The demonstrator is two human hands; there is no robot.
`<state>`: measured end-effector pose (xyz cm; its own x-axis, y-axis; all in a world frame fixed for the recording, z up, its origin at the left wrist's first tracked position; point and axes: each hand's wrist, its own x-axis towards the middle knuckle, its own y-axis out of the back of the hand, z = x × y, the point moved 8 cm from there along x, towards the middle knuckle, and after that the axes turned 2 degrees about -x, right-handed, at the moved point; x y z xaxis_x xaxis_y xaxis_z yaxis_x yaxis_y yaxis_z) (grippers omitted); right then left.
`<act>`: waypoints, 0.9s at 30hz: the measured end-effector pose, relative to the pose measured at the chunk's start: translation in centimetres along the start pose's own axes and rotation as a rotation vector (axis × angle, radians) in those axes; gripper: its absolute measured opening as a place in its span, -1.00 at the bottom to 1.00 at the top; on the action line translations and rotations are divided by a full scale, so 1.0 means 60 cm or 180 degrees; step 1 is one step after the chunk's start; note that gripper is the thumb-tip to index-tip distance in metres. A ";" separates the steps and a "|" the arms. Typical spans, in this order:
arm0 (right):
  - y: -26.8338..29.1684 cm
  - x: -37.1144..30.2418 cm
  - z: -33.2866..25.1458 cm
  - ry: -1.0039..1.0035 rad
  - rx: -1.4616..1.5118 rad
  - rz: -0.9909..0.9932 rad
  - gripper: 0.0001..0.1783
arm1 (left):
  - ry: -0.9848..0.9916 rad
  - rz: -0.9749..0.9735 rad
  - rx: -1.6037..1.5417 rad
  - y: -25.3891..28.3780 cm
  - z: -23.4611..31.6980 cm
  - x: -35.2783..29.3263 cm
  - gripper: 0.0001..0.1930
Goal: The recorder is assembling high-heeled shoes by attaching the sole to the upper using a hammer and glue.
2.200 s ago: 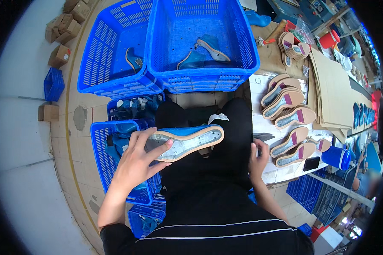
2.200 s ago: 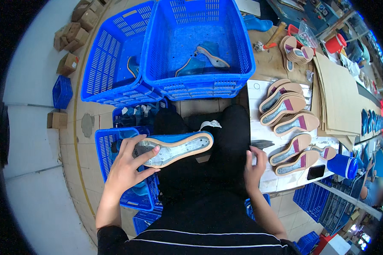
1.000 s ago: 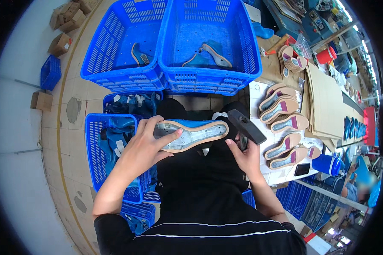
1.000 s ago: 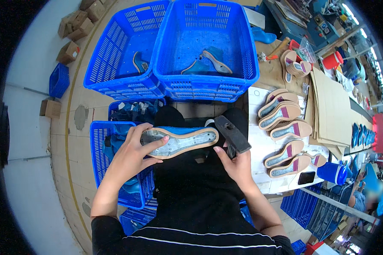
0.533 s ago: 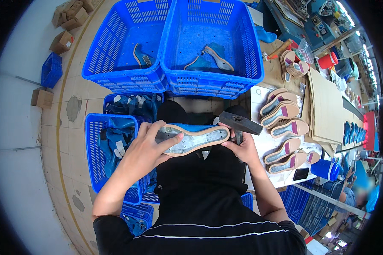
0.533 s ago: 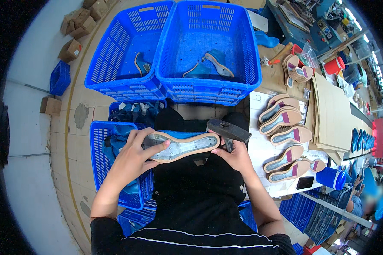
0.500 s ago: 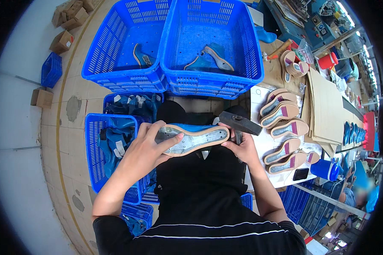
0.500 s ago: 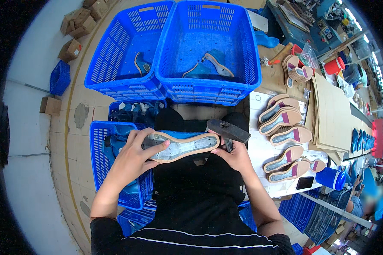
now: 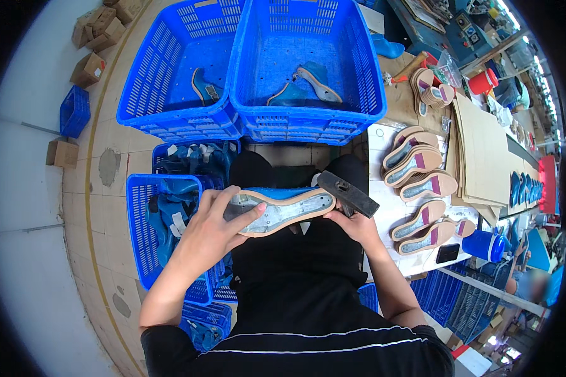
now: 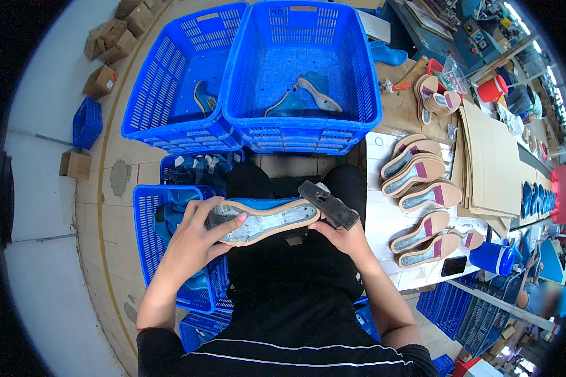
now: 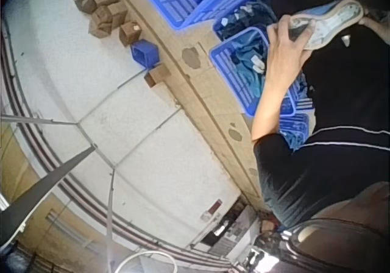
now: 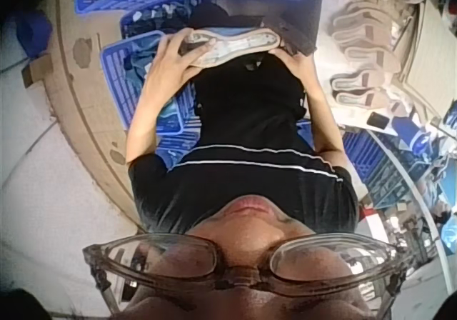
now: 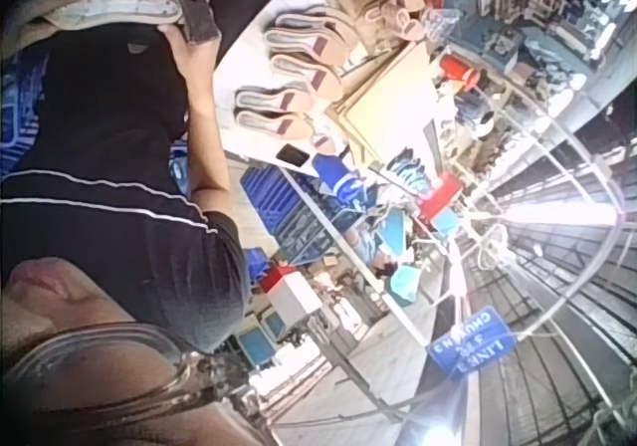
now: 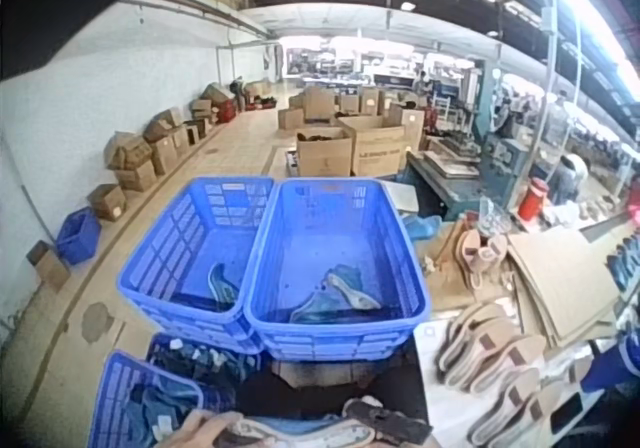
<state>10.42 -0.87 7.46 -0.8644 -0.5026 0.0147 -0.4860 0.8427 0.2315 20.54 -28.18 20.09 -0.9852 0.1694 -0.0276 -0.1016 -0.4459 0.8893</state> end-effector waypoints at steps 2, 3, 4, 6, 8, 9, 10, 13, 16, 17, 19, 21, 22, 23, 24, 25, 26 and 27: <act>0.003 -0.002 0.001 0.0084 -0.0053 -0.0020 -0.58 | -0.0005 0.0005 -0.0008 -0.001 0.000 0.001 -0.25; 0.003 -0.001 -0.005 0.0078 -0.0049 -0.0015 -0.58 | 0.0017 -0.0021 -0.0017 -0.001 0.000 0.001 -0.26; 0.006 0.000 -0.017 0.0122 -0.0064 0.0017 -0.62 | 0.0039 -0.0049 -0.0027 -0.002 -0.001 0.000 -0.26; 0.008 -0.006 -0.028 0.0160 -0.0080 0.0051 -0.66 | 0.0005 -0.0020 -0.0003 -0.004 0.000 0.000 -0.27; 0.035 -0.037 -0.020 -0.0153 -0.0275 0.0775 -0.76 | -0.0027 0.0014 0.0016 -0.003 0.001 0.001 -0.27; 0.046 -0.064 0.001 -0.0229 -0.0284 0.1001 -0.83 | -0.0087 0.0041 -0.0029 0.000 0.004 0.005 -0.28; 0.046 -0.060 -0.032 -0.0125 -0.0058 0.1036 -0.82 | -0.0123 0.0067 -0.0066 0.002 0.005 0.005 -0.29; 0.055 -0.088 -0.089 -0.0410 0.0465 0.0936 -0.71 | -0.0188 0.0162 -0.0035 0.002 0.007 0.005 -0.31; 0.031 -0.093 -0.132 -0.0757 -0.1352 -0.0168 -0.67 | -0.0228 0.0071 0.0024 -0.003 0.005 0.006 -0.33; 0.020 -0.084 -0.162 -0.0814 -0.1241 -0.0156 -0.71 | -0.0239 0.0067 0.0016 -0.001 0.006 0.006 -0.33; 0.000 -0.077 -0.184 -0.0492 -0.1307 -0.0175 -0.72 | -0.0190 0.0013 -0.0007 0.003 0.007 0.008 -0.35; -0.005 -0.075 -0.182 -0.0696 -0.1341 -0.0239 -0.70 | -0.0184 0.0014 -0.0020 0.004 0.009 0.008 -0.36; -0.007 -0.075 -0.176 -0.0904 -0.1365 -0.0312 -0.68 | -0.0168 0.0007 -0.0028 0.004 0.010 0.008 -0.37; -0.009 -0.074 -0.173 -0.0891 -0.1370 -0.0319 -0.68 | -0.0160 0.0021 -0.0026 0.005 0.010 0.007 -0.37; -0.010 -0.073 -0.167 -0.0863 -0.1458 -0.0322 -0.67 | -0.0169 -0.0002 -0.0036 0.004 0.010 0.007 -0.36; -0.010 -0.071 -0.166 -0.0838 -0.1546 -0.0323 -0.65 | -0.0179 -0.0027 -0.0048 0.003 0.011 0.008 -0.36; -0.005 -0.069 -0.170 -0.0837 -0.1555 -0.0321 -0.65 | -0.0183 -0.0021 -0.0054 0.003 0.012 0.009 -0.36; 0.003 -0.062 -0.185 -0.0750 -0.1665 -0.0273 -0.64 | -0.0155 -0.0041 -0.0037 0.001 0.013 0.009 -0.35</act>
<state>14.96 -0.97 18.28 -0.8591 -0.4579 -0.2284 -0.4792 0.5633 0.6731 20.11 -27.46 20.48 -0.9759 0.2176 -0.0166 -0.1162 -0.4534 0.8837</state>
